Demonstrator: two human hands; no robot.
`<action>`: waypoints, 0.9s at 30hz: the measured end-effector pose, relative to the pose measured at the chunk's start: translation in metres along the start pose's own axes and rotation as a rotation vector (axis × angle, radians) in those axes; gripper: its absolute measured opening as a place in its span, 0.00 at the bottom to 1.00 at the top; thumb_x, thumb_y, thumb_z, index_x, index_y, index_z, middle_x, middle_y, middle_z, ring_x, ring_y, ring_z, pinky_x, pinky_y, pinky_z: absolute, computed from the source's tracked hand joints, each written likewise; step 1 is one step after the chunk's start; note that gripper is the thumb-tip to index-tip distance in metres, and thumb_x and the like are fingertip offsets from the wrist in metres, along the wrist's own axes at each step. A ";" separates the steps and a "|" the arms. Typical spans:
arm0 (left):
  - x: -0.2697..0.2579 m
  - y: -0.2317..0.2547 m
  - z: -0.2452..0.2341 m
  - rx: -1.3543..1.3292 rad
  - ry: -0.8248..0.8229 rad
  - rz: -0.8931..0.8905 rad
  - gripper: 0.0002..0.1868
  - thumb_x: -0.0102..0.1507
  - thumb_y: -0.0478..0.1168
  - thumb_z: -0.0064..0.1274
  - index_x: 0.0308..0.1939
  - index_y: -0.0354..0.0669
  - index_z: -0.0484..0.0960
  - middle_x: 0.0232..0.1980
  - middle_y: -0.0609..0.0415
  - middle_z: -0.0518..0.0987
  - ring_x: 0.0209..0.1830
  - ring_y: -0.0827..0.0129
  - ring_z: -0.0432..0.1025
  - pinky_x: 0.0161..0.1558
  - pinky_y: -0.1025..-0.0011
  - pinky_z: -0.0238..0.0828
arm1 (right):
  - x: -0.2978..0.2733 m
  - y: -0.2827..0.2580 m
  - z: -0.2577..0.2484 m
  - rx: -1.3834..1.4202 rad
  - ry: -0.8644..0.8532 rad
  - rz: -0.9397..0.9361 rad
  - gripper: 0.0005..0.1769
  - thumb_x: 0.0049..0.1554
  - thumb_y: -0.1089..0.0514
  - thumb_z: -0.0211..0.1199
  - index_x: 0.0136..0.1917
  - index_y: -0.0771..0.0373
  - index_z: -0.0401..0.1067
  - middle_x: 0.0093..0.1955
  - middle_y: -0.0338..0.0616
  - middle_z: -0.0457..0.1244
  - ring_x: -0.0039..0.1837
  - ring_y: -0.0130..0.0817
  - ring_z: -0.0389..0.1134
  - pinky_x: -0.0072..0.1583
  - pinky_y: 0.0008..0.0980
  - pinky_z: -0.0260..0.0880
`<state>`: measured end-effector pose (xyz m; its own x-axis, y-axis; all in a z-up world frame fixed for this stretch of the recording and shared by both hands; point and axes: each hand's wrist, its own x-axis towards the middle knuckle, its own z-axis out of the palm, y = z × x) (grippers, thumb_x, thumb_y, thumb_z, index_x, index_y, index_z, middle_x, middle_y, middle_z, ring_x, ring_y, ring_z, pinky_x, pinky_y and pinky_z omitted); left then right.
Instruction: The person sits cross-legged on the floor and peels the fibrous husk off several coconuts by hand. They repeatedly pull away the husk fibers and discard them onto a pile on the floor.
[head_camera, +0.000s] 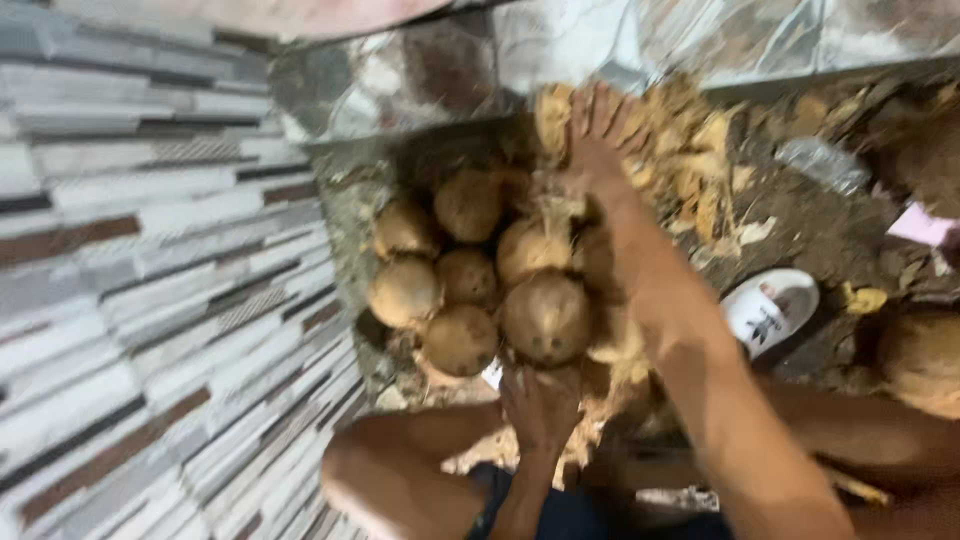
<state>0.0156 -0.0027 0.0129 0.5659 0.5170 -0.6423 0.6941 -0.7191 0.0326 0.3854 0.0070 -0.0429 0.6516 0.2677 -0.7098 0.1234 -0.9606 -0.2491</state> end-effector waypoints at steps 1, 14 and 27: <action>-0.010 0.017 -0.042 -0.107 -0.249 -0.202 0.46 0.55 0.69 0.45 0.72 0.57 0.53 0.72 0.52 0.47 0.75 0.51 0.36 0.74 0.56 0.31 | -0.027 -0.001 -0.025 0.174 -0.107 -0.015 0.70 0.49 0.27 0.64 0.81 0.46 0.14 0.80 0.44 0.08 0.78 0.54 0.05 0.72 0.71 0.12; -0.030 -0.034 -0.016 -0.426 -0.029 -0.063 0.65 0.33 0.61 0.69 0.74 0.62 0.58 0.75 0.43 0.55 0.73 0.43 0.55 0.66 0.45 0.60 | -0.323 0.037 0.054 0.709 -0.214 -0.380 0.52 0.59 0.39 0.57 0.83 0.53 0.29 0.84 0.56 0.32 0.81 0.57 0.36 0.75 0.67 0.40; 0.059 -0.057 -0.114 -0.278 0.518 0.543 0.56 0.41 0.65 0.72 0.67 0.49 0.66 0.56 0.41 0.73 0.55 0.54 0.71 0.66 0.61 0.63 | -0.286 -0.049 0.066 1.241 -0.160 -0.294 0.47 0.52 0.46 0.69 0.78 0.50 0.49 0.74 0.72 0.50 0.64 0.61 0.62 0.51 0.43 0.71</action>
<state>0.0604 0.1214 0.0602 0.9440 0.3265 -0.0465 0.3089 -0.8256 0.4721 0.1431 -0.0174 0.1289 0.6113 0.5456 -0.5733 -0.5861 -0.1746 -0.7912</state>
